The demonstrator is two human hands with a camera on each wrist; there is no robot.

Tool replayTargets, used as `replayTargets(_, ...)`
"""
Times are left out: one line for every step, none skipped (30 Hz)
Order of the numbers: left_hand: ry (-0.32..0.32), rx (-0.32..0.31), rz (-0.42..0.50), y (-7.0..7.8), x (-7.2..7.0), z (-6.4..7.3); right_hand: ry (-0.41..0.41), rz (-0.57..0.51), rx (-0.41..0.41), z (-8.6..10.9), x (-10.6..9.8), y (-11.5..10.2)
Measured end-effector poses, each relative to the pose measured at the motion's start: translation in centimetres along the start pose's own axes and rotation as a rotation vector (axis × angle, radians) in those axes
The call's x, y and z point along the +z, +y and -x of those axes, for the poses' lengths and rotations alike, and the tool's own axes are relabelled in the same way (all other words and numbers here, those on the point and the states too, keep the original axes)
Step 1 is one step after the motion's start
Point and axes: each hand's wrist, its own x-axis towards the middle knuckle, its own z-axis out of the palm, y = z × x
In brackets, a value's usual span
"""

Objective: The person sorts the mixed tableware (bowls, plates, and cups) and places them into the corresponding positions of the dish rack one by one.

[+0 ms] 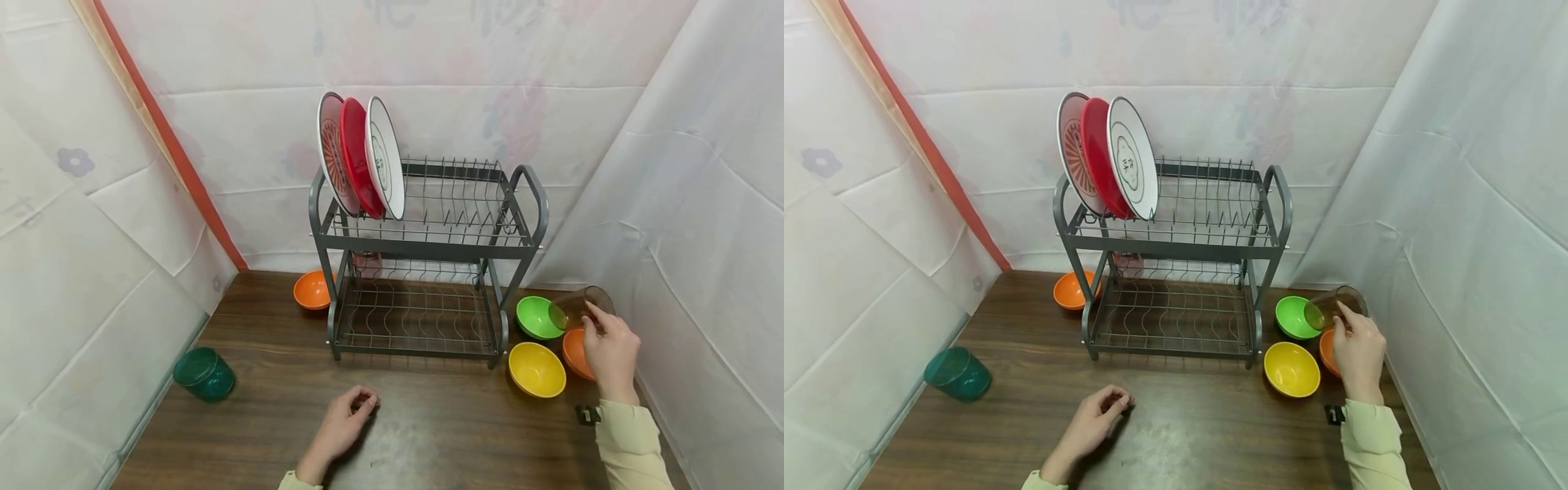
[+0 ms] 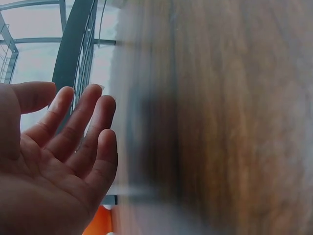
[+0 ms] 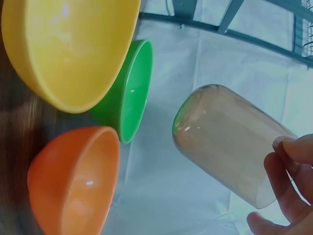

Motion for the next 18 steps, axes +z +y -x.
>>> replayTargets(0.006,-0.003,0.005,0.0,-0.1,0.0,0.010,-0.003,-0.005,0.3,-0.1,-0.2)
replayTargets(0.015,-0.002,0.009,0.0,-0.2,0.0,0.019,-0.010,-0.009,0.5,-0.2,-0.5)
replayTargets(0.026,-0.001,0.011,0.0,-0.4,-0.1,0.025,-0.017,-0.009,0.8,-0.3,-0.7)
replayTargets(0.035,-0.002,0.013,0.0,-0.5,-0.1,0.029,-0.022,-0.007,1.1,-0.3,-0.9)
replayTargets(0.042,-0.001,0.012,0.1,-0.6,0.0,0.034,-0.030,-0.002,1.5,-0.4,-1.1)
replayTargets(0.047,-0.003,0.014,0.1,-0.8,0.0,0.039,-0.036,0.005,1.8,-0.5,-1.3)
replayTargets(0.053,-0.007,0.014,0.2,-0.9,-0.1,0.045,-0.040,0.013,2.2,-0.6,-1.5)
replayTargets(0.059,-0.008,0.010,0.2,-0.9,-0.1,0.049,-0.045,0.025,2.5,-0.7,-1.6)
replayTargets(0.061,-0.012,0.005,0.2,-0.9,-0.1,0.053,-0.049,0.038,2.9,-0.8,-1.8)
replayTargets(0.063,-0.018,-0.001,0.2,-1.0,-0.1,0.060,-0.055,0.052,3.1,-0.9,-2.0)
replayTargets(0.064,-0.020,-0.008,0.2,-1.0,-0.2,0.070,-0.063,0.065,3.4,-1.0,-2.2)
replayTargets(0.067,-0.027,-0.012,0.2,-1.0,-0.2,0.080,-0.069,0.079,3.6,-1.0,-2.4)
replayTargets(0.071,-0.031,-0.017,0.1,-1.0,-0.2,0.090,-0.076,0.094,3.8,-1.0,-2.6)
replayTargets(0.075,-0.033,-0.022,0.1,-1.1,-0.2,0.101,-0.083,0.101,4.0,-1.1,-2.8)
replayTargets(0.078,-0.032,-0.024,0.1,-1.1,-0.2,0.111,-0.089,0.106,4.2,-1.2,-3.0)
replayTargets(0.081,-0.033,-0.025,0.1,-1.2,-0.2,0.122,-0.093,0.112,4.3,-1.2,-3.2)
replayTargets(0.082,-0.032,-0.024,0.1,-1.2,-0.3,0.132,-0.095,0.115,4.5,-1.3,-3.4)
replayTargets(0.084,-0.033,-0.023,0.1,-1.2,-0.3,0.141,-0.095,0.117,4.6,-1.4,-3.6)
